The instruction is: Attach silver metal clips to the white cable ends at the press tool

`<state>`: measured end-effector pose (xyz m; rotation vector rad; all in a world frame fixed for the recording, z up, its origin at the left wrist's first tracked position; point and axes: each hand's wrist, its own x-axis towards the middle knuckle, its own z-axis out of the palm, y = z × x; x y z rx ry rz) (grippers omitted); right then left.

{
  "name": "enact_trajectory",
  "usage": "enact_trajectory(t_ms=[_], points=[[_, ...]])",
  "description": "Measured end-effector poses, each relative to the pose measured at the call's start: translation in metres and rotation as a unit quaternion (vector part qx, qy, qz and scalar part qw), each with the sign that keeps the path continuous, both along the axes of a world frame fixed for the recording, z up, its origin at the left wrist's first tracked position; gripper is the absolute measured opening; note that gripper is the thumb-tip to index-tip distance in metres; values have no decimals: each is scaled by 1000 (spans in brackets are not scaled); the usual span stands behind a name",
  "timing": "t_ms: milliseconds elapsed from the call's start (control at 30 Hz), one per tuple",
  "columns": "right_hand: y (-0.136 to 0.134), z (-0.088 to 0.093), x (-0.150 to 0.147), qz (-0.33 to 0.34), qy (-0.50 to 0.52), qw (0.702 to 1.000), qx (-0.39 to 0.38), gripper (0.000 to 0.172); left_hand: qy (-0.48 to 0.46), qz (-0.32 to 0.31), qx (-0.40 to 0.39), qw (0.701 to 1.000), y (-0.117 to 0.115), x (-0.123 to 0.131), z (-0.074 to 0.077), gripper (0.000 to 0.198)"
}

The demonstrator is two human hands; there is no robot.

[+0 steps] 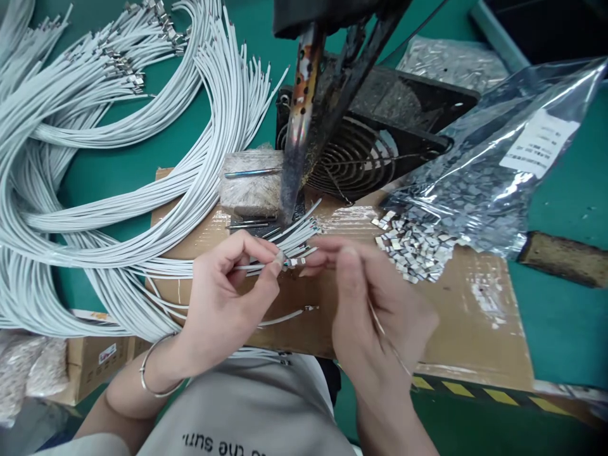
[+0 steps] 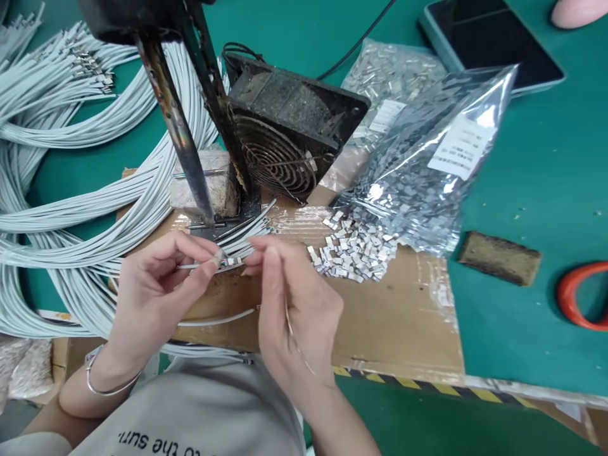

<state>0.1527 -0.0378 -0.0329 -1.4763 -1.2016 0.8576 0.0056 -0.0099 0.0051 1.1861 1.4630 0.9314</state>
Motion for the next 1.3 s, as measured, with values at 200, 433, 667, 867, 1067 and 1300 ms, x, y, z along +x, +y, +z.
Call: enact_trajectory(t_ms=[200, 433, 667, 867, 1067, 1300], points=[[6, -2, -4, 27, 105, 994, -31, 11, -2, 9, -27, 1000, -2, -1, 0, 13], [4, -4, -1, 71, 260, 957, -104, 13, -36, -3, -27, 999, -5, -3, -1, 16], [4, -4, -7, 68, 291, 949, -100, 14, -23, -29, 1, 999, -10, -2, -4, 16], [3, -6, -17, 23, 334, 938, -86, 11, -35, 6, -2, 999, -13, 4, -3, 22], [-7, -10, -36, -53, 291, 955, -26, 12, -122, 44, -31, 991, -18, 11, -5, 27], [-3, -5, -24, -8, 247, 968, -33, 15, -128, 13, -41, 991, -11, 1, -5, 22]])
